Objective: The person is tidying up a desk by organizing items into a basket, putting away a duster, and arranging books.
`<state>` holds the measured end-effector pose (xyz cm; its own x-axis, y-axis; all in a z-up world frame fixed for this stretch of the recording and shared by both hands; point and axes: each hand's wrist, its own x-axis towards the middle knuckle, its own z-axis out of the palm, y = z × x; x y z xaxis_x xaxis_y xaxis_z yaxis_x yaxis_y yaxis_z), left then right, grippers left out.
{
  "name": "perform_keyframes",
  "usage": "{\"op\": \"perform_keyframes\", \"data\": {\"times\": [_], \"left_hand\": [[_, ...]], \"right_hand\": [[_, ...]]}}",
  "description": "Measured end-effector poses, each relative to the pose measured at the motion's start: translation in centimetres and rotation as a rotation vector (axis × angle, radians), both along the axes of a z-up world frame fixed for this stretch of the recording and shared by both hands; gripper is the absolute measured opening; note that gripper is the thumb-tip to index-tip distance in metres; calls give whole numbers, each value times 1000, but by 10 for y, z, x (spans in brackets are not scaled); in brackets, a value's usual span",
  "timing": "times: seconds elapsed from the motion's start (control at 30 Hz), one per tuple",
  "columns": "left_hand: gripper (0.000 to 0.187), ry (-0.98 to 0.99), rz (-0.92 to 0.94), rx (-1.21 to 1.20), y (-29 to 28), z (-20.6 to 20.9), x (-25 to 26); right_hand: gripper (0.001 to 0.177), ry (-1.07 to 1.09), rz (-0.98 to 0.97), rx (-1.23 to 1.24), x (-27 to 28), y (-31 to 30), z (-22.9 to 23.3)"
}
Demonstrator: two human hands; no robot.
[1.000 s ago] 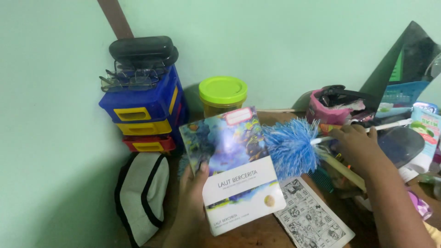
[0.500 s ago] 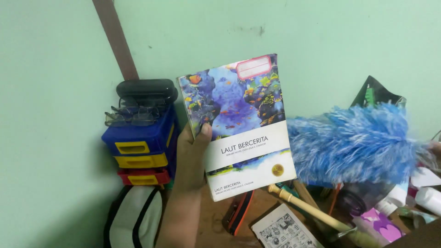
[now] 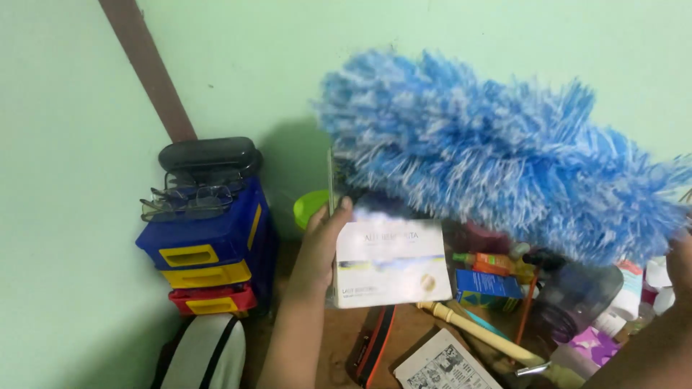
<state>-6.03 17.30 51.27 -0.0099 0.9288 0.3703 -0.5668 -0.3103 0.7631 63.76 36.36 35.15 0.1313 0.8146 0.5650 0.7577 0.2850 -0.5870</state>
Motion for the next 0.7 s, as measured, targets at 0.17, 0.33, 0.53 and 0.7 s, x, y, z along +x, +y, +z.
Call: {"op": "perform_keyframes", "data": {"times": [0.17,0.33,0.53,0.7], "left_hand": [[48,-10,-87,22,13,-14,-5],[49,31,-106,70,8,-20,-10],[53,28,-118,-32,-32,34,6],[57,66,-129,-15,-33,38,2]], "right_hand": [[31,145,-9,0,-48,-31,23],[26,197,47,-93,6,9,-28],[36,462,2,-354,2,-7,-28],[46,651,-44,-534,16,-28,-14]]}}
